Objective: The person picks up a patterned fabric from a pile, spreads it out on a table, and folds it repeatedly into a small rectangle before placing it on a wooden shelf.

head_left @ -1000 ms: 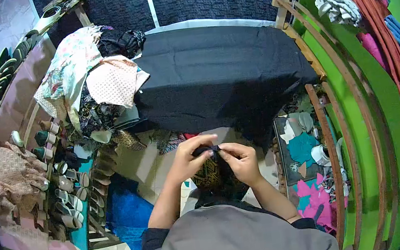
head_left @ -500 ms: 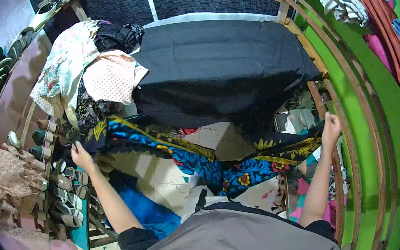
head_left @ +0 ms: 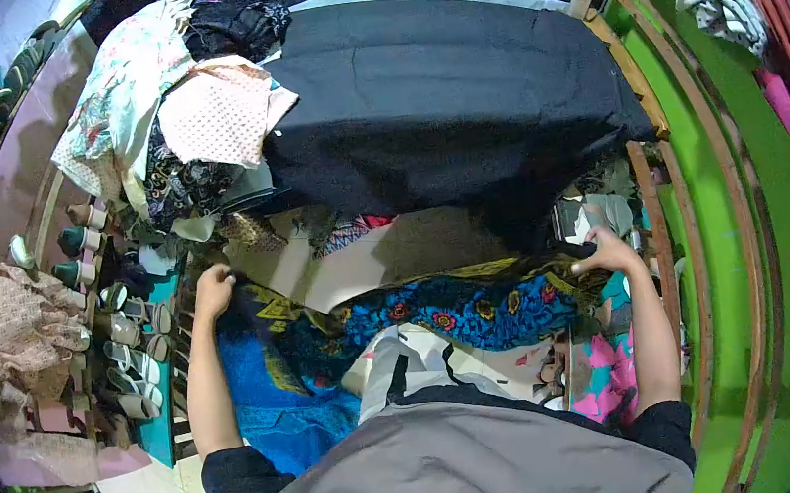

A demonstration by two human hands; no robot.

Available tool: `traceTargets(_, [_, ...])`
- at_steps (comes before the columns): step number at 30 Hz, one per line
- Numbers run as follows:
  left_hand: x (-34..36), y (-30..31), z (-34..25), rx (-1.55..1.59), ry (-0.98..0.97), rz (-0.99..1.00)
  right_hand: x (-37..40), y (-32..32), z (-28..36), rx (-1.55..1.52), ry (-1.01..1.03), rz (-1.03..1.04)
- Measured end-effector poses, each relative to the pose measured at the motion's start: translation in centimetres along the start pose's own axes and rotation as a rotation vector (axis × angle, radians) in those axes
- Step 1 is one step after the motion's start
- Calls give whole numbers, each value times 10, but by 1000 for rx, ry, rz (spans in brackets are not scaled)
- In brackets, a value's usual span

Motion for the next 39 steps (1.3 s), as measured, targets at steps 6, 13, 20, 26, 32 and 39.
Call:
traceTargets(6, [-44,83,-2,556,31,-235,-25,30,14,28,179,181])
traceTargets(13, [-49,67,-85,32,-299,-336,-19,99,75,308,69,-438])
traceTargets(20, [-19,58,-68,343,-224,-12,76,157,92,-417,274,-1170])
traceTargets(26, [36,5,-208,350,-456,136,57,69,231,-562,563,-578])
traceTargets(32, [81,-36,-309,470,-592,495,72,21,359,-515,873,-176])
traceTargets(39, [79,-14,-287,853,-624,-76,44,24,356,-615,797,-280])
Point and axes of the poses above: each hand's wrist, its own x-axis away from the middle knuckle, its own y-axis out of the back of the hand, z = x × y, the point moved 8 cm from there along -x, towards the middle knuckle, and after that the axes turned 10 degrees about x, right-handed, at the moved point
